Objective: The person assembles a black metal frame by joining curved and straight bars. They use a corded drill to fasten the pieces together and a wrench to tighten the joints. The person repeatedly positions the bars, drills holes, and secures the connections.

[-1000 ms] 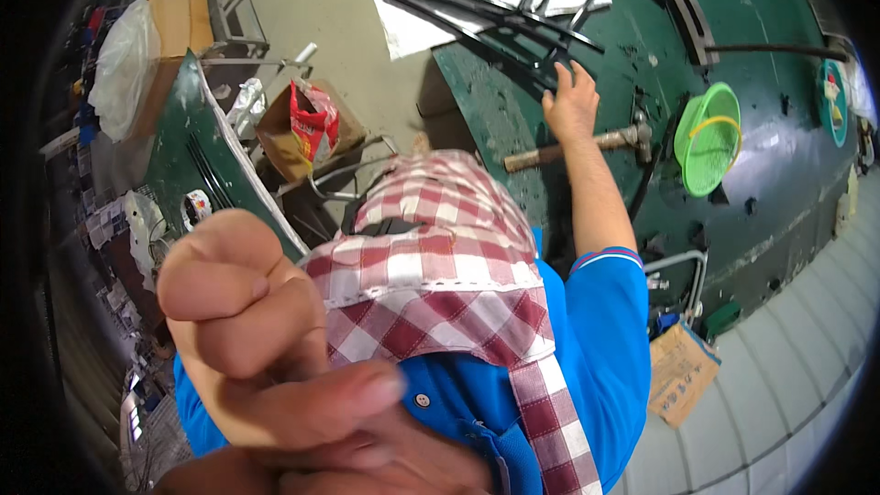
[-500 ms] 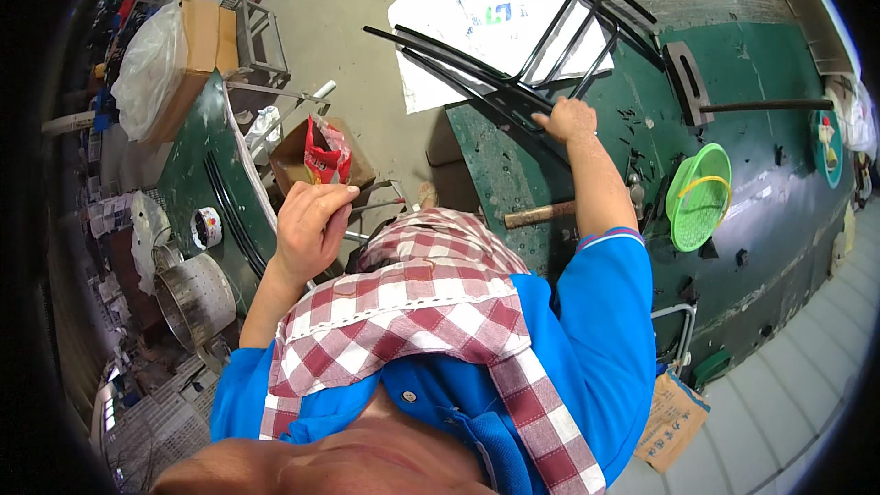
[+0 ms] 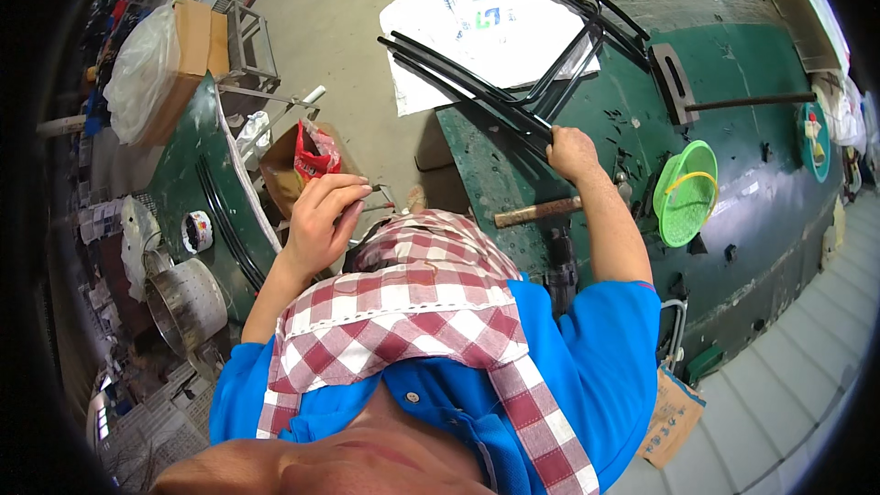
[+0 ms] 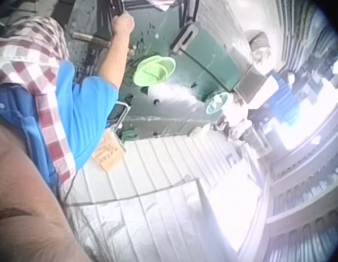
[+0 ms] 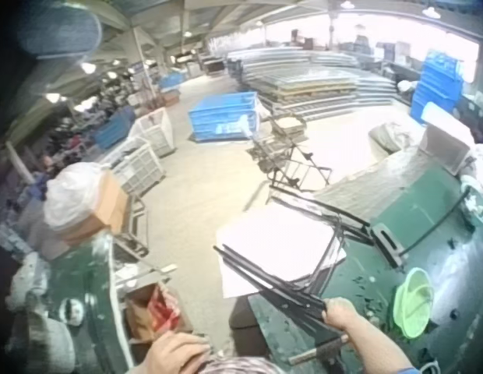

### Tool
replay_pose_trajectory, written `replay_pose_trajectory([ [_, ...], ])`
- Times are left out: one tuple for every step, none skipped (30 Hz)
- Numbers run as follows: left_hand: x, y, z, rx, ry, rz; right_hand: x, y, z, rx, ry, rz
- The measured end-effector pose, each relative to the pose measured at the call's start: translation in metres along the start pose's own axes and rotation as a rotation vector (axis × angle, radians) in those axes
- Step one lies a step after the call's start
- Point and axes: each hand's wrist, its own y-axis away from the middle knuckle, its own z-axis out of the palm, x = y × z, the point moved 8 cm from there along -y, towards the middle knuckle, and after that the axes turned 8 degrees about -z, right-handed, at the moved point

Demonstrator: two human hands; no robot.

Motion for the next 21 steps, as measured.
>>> replay_pose_trajectory([
  [0.000, 0.000, 0.004, -0.016, 0.020, 0.000, -0.003, 0.003, -0.002, -0.011, -0.043, -0.018],
  [0.002, 0.000, 0.008, -0.031, 0.039, 0.000, -0.006, 0.004, -0.004, -0.023, -0.085, -0.037],
  [0.003, -0.001, 0.012, -0.048, 0.058, 0.003, -0.010, 0.006, -0.006, -0.032, -0.129, -0.054],
  [0.004, -0.002, 0.016, -0.063, 0.069, 0.013, -0.018, 0.006, -0.009, 0.010, -0.190, -0.053],
  [0.006, -0.003, 0.020, -0.070, 0.082, 0.017, -0.023, 0.007, -0.012, 0.046, -0.190, -0.012],
  [0.007, -0.004, 0.023, -0.074, 0.093, 0.022, -0.035, 0.009, -0.026, 0.085, -0.189, 0.026],
  [0.008, -0.004, 0.025, -0.078, 0.105, 0.027, -0.039, 0.012, -0.036, 0.124, -0.187, 0.064],
  [0.008, -0.005, 0.026, -0.077, 0.119, 0.026, -0.040, 0.013, -0.033, 0.169, -0.139, 0.028],
  [0.006, -0.003, 0.026, -0.071, 0.127, 0.017, -0.044, 0.017, -0.036, 0.213, -0.117, 0.007],
  [0.004, -0.001, 0.026, -0.064, 0.135, 0.009, -0.050, 0.024, -0.038, 0.258, -0.095, -0.015],
  [0.001, 0.001, 0.027, -0.056, 0.143, 0.001, -0.056, 0.032, -0.041, 0.302, -0.073, -0.037],
  [-0.009, 0.005, 0.029, -0.066, 0.202, -0.094, -0.064, 0.041, -0.048, 0.382, -0.032, -0.089],
  [-0.022, 0.009, 0.033, -0.075, 0.261, -0.189, -0.072, 0.050, -0.057, 0.465, -0.048, -0.147],
  [-0.036, 0.014, 0.039, -0.083, 0.320, -0.283, -0.082, 0.059, -0.067, 0.548, -0.063, -0.206],
  [-0.048, 0.018, 0.044, -0.040, 0.414, -0.346, -0.094, 0.068, -0.077, 0.633, -0.078, -0.266],
  [-0.062, 0.021, 0.052, 0.007, 0.508, -0.409, -0.109, 0.075, -0.079, 0.649, -0.138, -0.284],
  [-0.077, 0.024, 0.059, 0.055, 0.602, -0.471, -0.126, 0.079, -0.076, 0.661, -0.212, -0.313],
  [-0.087, 0.025, 0.071, 0.028, 0.745, -0.482, -0.144, 0.085, -0.072, 0.702, -0.258, -0.346],
  [-0.088, 0.021, 0.072, 0.018, 0.939, -0.494, -0.163, 0.090, -0.065, 0.741, -0.310, -0.380],
  [-0.085, 0.015, 0.073, 0.009, 1.132, -0.502, -0.182, 0.093, -0.056, 0.760, -0.353, -0.413],
  [-0.079, 0.011, 0.074, -0.004, 1.327, -0.506, -0.201, 0.097, -0.048, 0.776, -0.395, -0.443],
])
